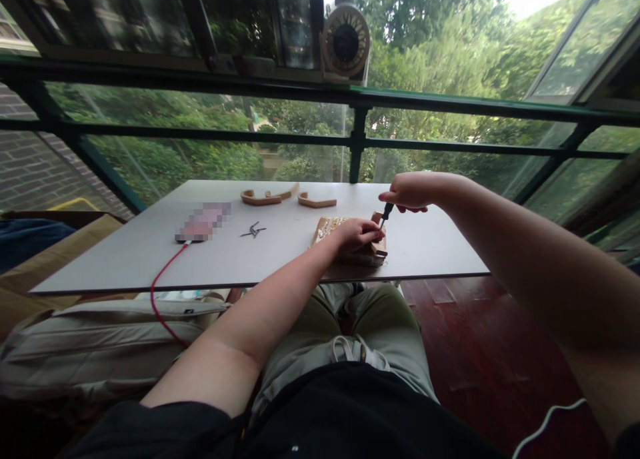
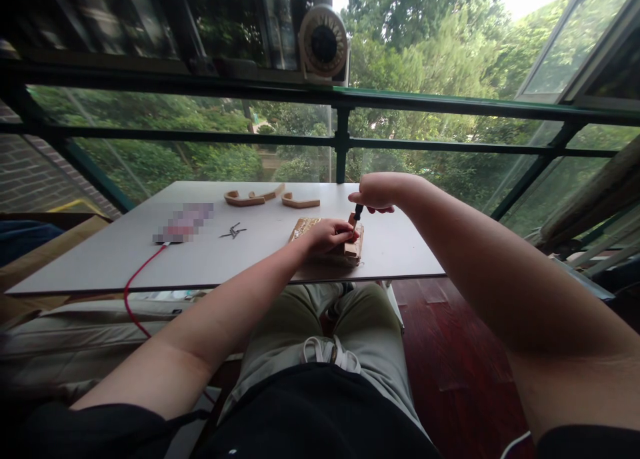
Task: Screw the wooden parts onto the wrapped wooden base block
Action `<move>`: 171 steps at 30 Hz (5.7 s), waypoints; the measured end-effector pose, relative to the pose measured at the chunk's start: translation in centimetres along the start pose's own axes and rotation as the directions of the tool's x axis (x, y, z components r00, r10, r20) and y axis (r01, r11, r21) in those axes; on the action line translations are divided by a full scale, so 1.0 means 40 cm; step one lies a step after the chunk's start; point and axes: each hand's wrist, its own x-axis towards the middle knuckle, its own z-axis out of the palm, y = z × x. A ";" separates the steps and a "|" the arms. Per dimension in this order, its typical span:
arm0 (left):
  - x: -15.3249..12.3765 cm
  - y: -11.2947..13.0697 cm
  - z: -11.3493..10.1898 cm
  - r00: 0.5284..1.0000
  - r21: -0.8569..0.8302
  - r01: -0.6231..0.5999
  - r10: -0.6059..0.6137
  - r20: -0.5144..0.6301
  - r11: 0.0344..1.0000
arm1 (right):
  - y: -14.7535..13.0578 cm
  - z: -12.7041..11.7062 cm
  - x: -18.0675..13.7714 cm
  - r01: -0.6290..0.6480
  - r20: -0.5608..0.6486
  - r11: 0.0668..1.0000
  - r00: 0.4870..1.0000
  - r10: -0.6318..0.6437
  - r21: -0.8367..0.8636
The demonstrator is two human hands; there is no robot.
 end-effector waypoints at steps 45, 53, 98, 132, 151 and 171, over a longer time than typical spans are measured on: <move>-0.005 0.025 -0.007 0.999 0.084 -0.007 0.011 -0.043 0.996 | -0.014 0.014 -0.024 0.167 -0.030 0.985 0.985 -0.168 -0.038; -0.003 0.020 -0.010 0.999 0.069 -0.043 0.045 -0.030 0.997 | -0.018 0.011 -0.017 0.145 0.000 0.989 0.989 -0.145 -0.036; -0.007 0.007 0.000 0.997 0.095 -0.012 0.019 -0.075 0.995 | 0.017 0.011 -0.021 0.179 -0.029 0.984 0.984 -0.178 0.025; -0.012 0.025 -0.003 0.999 0.004 -0.003 0.003 -0.036 1.000 | 0.018 0.012 -0.024 0.155 -0.097 0.988 0.983 -0.155 -0.002; -0.007 -0.004 -0.002 1.000 -0.114 -0.015 0.014 -0.008 0.993 | 0.033 0.029 -0.008 0.098 -0.097 0.994 0.991 -0.093 0.043; -0.012 0.015 -0.004 0.999 -0.036 0.011 -0.013 -0.045 0.999 | 0.054 0.035 -0.019 0.289 -0.173 0.948 0.949 -0.264 0.137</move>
